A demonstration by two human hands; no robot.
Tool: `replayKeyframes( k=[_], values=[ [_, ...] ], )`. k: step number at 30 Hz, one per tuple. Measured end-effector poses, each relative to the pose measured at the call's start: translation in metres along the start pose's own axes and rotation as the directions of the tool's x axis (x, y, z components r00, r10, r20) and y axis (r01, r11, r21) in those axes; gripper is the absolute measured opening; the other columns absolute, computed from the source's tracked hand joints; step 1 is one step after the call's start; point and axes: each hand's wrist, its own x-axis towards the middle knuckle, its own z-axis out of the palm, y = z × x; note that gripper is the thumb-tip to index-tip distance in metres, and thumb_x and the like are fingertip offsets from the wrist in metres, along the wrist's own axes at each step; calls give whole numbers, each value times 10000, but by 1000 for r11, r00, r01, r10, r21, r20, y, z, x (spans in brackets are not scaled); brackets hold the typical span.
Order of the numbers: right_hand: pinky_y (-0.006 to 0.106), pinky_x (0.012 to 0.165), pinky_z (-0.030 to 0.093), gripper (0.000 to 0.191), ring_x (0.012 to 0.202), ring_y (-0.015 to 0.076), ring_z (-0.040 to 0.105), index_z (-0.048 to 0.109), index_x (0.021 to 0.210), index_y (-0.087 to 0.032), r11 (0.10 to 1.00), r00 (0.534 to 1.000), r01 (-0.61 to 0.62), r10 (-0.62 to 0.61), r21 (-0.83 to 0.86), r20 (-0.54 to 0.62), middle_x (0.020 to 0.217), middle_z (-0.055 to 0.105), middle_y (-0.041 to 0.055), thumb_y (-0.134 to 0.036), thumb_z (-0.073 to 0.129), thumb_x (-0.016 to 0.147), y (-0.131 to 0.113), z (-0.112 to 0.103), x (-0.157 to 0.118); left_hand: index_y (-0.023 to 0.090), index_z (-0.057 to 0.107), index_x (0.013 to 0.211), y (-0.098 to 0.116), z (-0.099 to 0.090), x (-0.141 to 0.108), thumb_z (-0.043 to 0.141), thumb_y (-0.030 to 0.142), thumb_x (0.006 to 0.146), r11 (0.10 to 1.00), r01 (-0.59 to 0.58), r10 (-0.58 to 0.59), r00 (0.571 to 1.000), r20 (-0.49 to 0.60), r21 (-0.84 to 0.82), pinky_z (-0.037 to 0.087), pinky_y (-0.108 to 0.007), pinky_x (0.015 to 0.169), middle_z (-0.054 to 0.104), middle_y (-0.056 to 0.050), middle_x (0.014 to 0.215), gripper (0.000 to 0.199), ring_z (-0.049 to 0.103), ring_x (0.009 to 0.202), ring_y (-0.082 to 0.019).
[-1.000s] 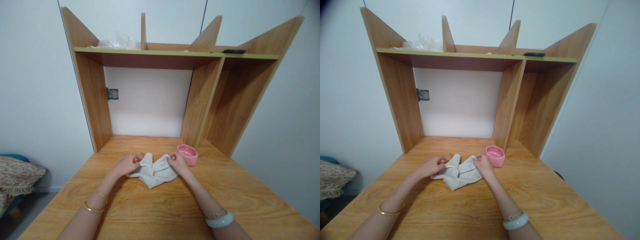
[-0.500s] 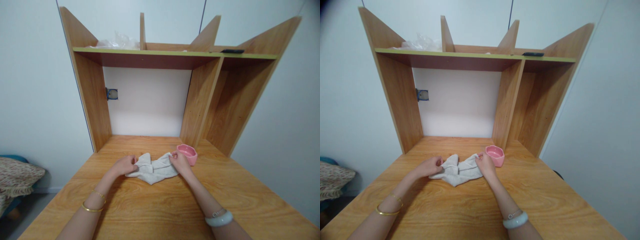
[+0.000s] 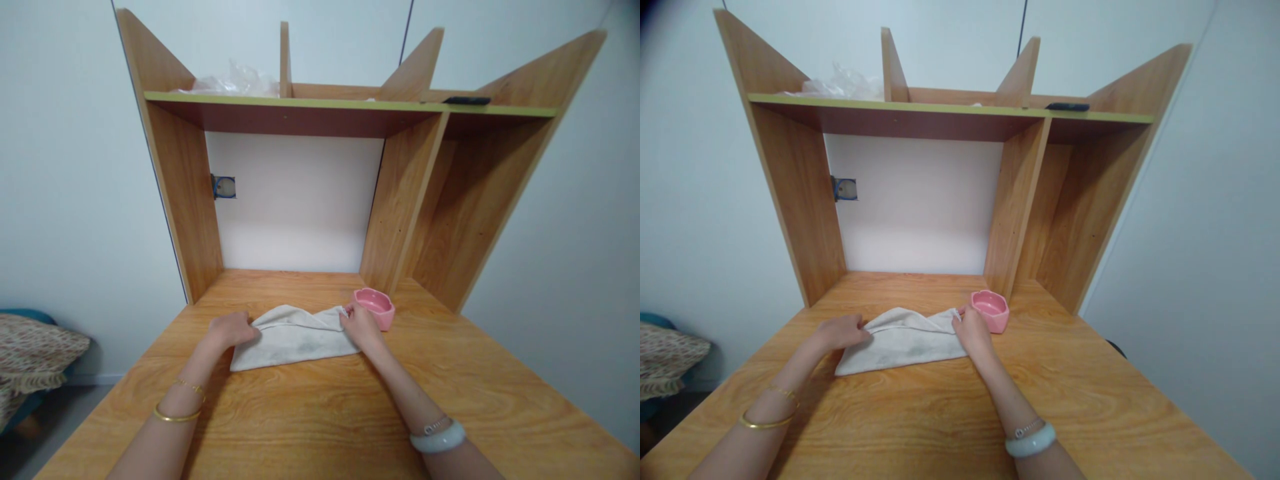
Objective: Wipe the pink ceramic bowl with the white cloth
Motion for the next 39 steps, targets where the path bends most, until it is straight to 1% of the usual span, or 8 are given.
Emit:
replayKeyframes(
  k=[5, 8, 11, 14, 18, 23, 31, 39],
  values=[
    [221, 567, 321, 129, 674, 162, 572, 603, 804, -132, 1000, 1000, 3, -2, -20, 10, 748, 649, 75, -178, 498, 745, 1, 2, 0, 171, 571, 939, -1, 1, 0, 468, 316, 646, 998, -58, 58, 998, 2, -36, 424, -336, 647, 646, -112, 925, 342, 602, 825, -288],
    [219, 572, 324, 122, 682, 163, 576, 610, 797, -128, 999, 1000, 9, -9, -35, -2, 760, 654, 81, -172, 514, 737, 3, 4, 0, 191, 493, 1108, 3, 5, 3, 466, 292, 668, 984, -164, 153, 978, -142, -70, 421, -338, 762, 568, -96, 1119, 452, 553, 974, -263],
    [216, 570, 324, 123, 662, 156, 574, 614, 802, -124, 999, 1000, 17, -17, -32, -8, 741, 655, 74, -158, 523, 727, 3, 5, 0, 193, 404, 1224, 10, 13, 6, 460, 214, 667, 936, -346, 318, 905, -281, -57, 345, -341, 917, 488, -80, 1234, 560, 452, 1120, -238],
    [214, 556, 319, 122, 651, 149, 571, 616, 803, -127, 1000, 1000, 21, -21, -20, -11, 730, 655, 65, -157, 529, 723, 3, 6, 0, 200, 316, 1300, 17, 22, 7, 439, 156, 659, 860, -504, 461, 836, -298, -81, 273, -354, 990, 434, -65, 1297, 655, 378, 1191, -228],
    [210, 543, 311, 114, 640, 140, 562, 612, 805, -138, 1000, 1000, 5, -5, -8, -9, 721, 652, 52, -168, 530, 731, 3, 6, 0, 193, 237, 1342, 25, 30, 6, 442, 135, 651, 788, -607, 555, 772, -311, -103, 216, -371, 1028, 399, -72, 1333, 723, 334, 1225, -216],
    [213, 535, 299, 111, 619, 137, 552, 610, 805, -135, 1000, 1000, 12, -13, -12, -25, 695, 639, 45, -180, 540, 731, 3, 6, 0, 209, 353, 1278, 28, 32, 5, 462, 171, 689, 768, -637, 581, 735, -350, -63, 169, -427, 1038, 517, -68, 1186, 601, 417, 1138, -227],
    [212, 553, 305, 106, 631, 139, 552, 599, 807, -141, 1000, 1000, 17, -18, -14, -23, 715, 641, 49, -190, 527, 746, 4, 5, 0, 206, 562, 998, 20, 20, 4, 485, 338, 783, 789, -614, 565, 709, -422, 26, 233, -418, 980, 588, -50, 1002, 263, 467, 999, -223],
    [211, 549, 300, 96, 641, 141, 552, 600, 788, -148, 1000, 1000, -10, 10, -14, -28, 731, 645, 52, -191, 527, 743, 3, 4, 0, 191, 579, 766, 18, 8, 1, 309, 394, 885, 784, -619, 567, 686, -456, 44, 308, -358, 870, 619, -29, 749, 358, 512, 792, -181]
  ],
)
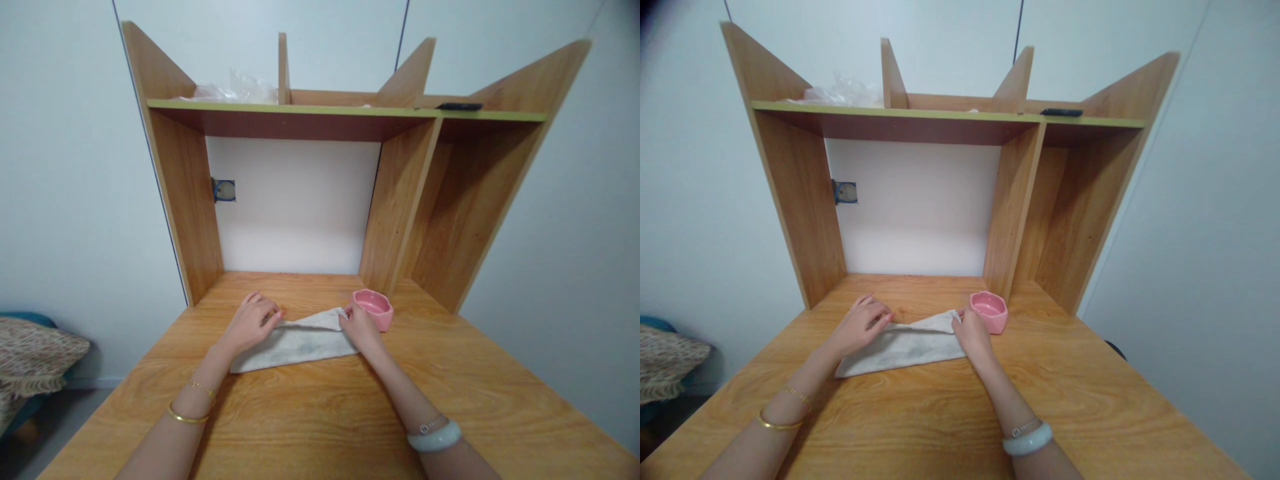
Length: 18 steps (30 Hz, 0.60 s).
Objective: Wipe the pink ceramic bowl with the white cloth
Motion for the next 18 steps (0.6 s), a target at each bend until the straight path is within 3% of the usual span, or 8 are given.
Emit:
replayKeyframes(
  k=[6, 11, 18],
  values=[
    [213, 543, 295, 102, 646, 145, 555, 602, 788, -147, 1000, 1000, -4, 4, 2, -1, 727, 647, 55, -196, 525, 744, 0, 0, 1, 193, 536, 724, 5, 0, -1, 229, 356, 908, 1000, 12, -14, 993, 113, 17, 354, -252, 623, 609, -32, 733, 394, 539, 686, -159],
    [216, 553, 300, 102, 653, 147, 560, 600, 795, -145, 1000, 1000, -12, 12, -5, 3, 737, 647, 57, -190, 524, 744, 0, -1, 0, 208, 552, 788, 7, -1, -1, 232, 349, 909, 994, 47, -62, 986, 154, 99, 355, -238, 638, 629, -28, 818, 370, 570, 758, -159],
    [212, 552, 299, 96, 665, 146, 560, 597, 796, -150, 1000, 1000, -16, 16, 4, 13, 746, 648, 53, -196, 529, 745, 2, 0, 1, 237, 607, 851, 3, -3, 0, 247, 398, 897, 949, 255, -288, 940, 182, 185, 371, -256, 634, 667, -37, 831, 397, 605, 798, -194]
  ],
)
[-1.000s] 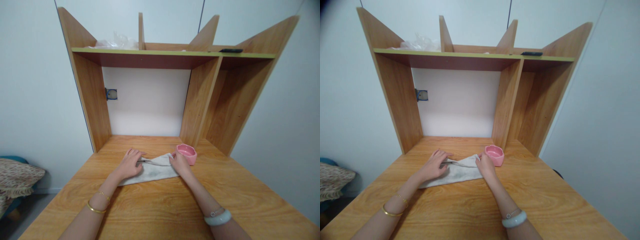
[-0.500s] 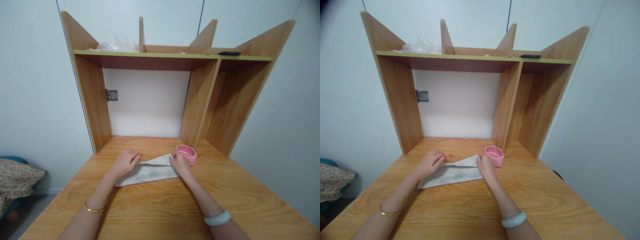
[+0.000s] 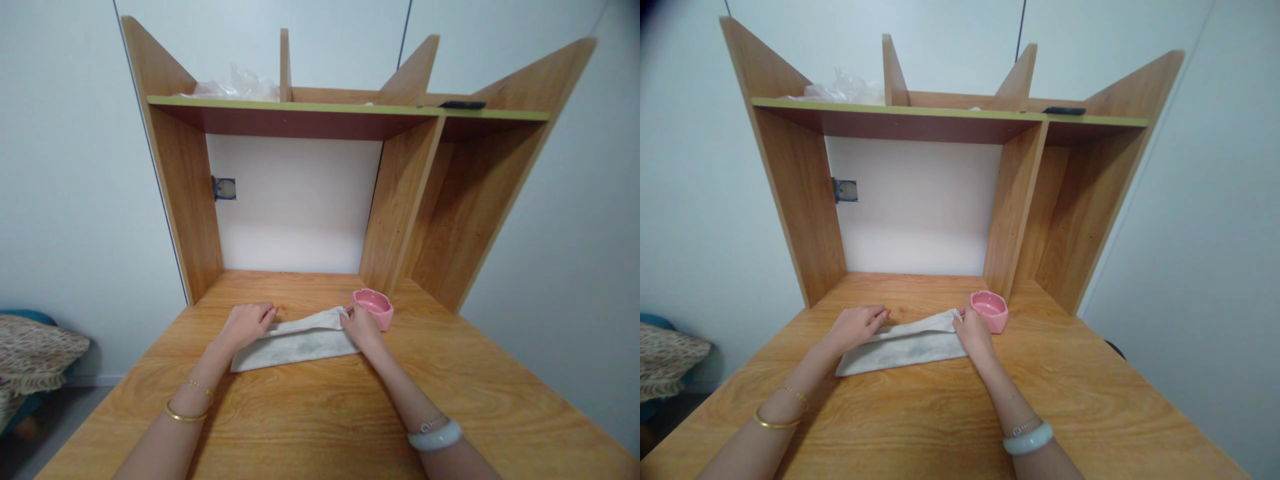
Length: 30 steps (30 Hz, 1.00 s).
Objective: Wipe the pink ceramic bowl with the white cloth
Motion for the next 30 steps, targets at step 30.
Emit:
replayKeyframes(
  k=[30],
  values=[
    [210, 535, 298, 99, 638, 141, 553, 598, 781, -157, 1000, 999, -22, 22, -7, -34, 686, 632, 38, -206, 514, 763, 2, -11, 4, 205, 608, 876, -19, 2, 6, 417, 119, 689, 987, 8, -33, 988, -154, -158, 410, -273, 807, 649, -35, 949, 280, 562, 932, -186]
  ],
)
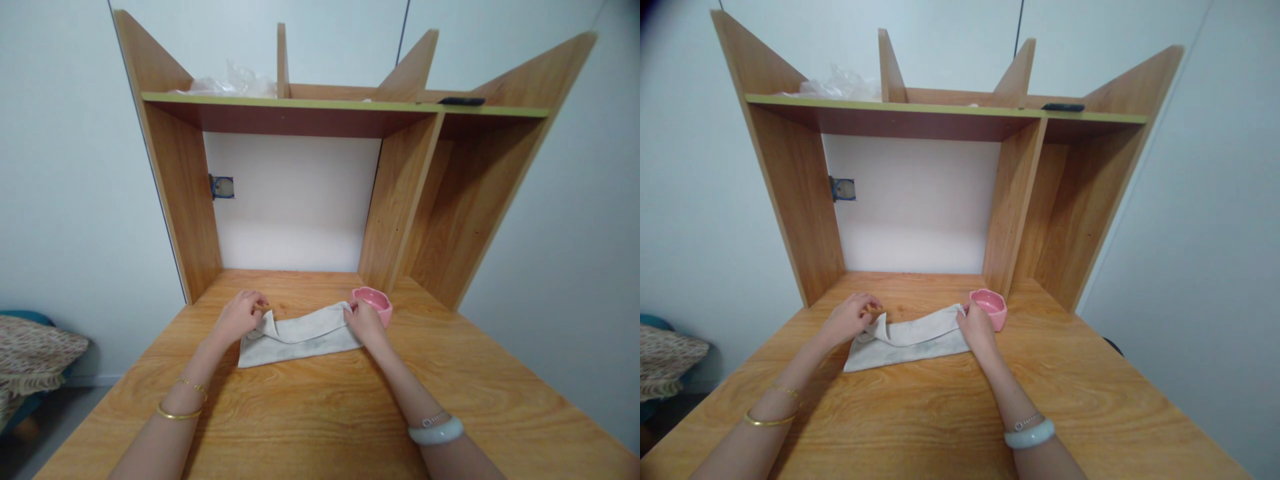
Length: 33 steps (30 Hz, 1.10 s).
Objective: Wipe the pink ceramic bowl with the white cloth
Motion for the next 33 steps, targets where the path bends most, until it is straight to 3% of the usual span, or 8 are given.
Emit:
replayKeyframes(
  k=[5, 8, 13, 17, 22, 33],
  values=[
    [211, 536, 298, 106, 649, 142, 553, 603, 781, -151, 1000, 1000, -4, 4, -4, 4, 692, 633, 44, -206, 515, 760, 0, 0, 0, 186, 605, 941, -5, 9, 0, 438, 100, 642, 998, 43, -38, 992, 122, -39, 411, -314, 843, 649, -59, 985, 353, 567, 956, -215],
    [215, 538, 301, 116, 644, 147, 553, 602, 779, -142, 1000, 1000, 3, -3, -7, 4, 693, 632, 54, -205, 505, 765, 0, 0, 0, 156, 587, 986, -7, 14, 0, 449, 126, 635, 979, 81, -45, 981, 189, -187, 420, -324, 839, 634, -82, 1009, 378, 569, 951, -221],
    [218, 531, 297, 114, 603, 143, 538, 601, 775, -138, 1000, 1000, -9, 9, 2, -3, 668, 623, 50, -209, 513, 762, 0, -1, 1, 128, 502, 1087, -16, 21, -1, 450, 138, 587, 849, 99, 87, 943, 322, -519, 449, -296, 801, 601, -69, 1011, 503, 560, 921, -188],
    [214, 530, 296, 119, 571, 128, 514, 594, 761, -148, 1000, 1000, -13, 13, 9, -14, 653, 616, 33, -229, 507, 769, 1, -2, 2, 172, 494, 1074, -22, 20, -5, 479, 136, 544, 860, 56, 175, 901, 396, -507, 438, -281, 812, 584, -28, 1007, 532, 538, 939, -182],
    [215, 531, 294, 115, 575, 127, 514, 583, 747, -153, 1000, 1000, -14, 14, 5, -19, 653, 611, 32, -226, 496, 768, 1, -3, 1, 160, 522, 957, -22, 18, -5, 486, 120, 516, 926, 9, 132, 928, 347, -376, 436, -284, 772, 558, -33, 920, 444, 529, 895, -195],
    [217, 529, 287, 130, 641, 147, 529, 572, 767, -141, 999, 1000, -13, 14, -35, 15, 694, 614, 57, -221, 469, 775, 3, -3, 2, 156, 503, 798, -22, 16, 1, 435, 99, 547, 839, 81, 42, 976, 212, -538, 442, -260, 674, 546, -1, 747, 267, 529, 724, -151]
  ],
)
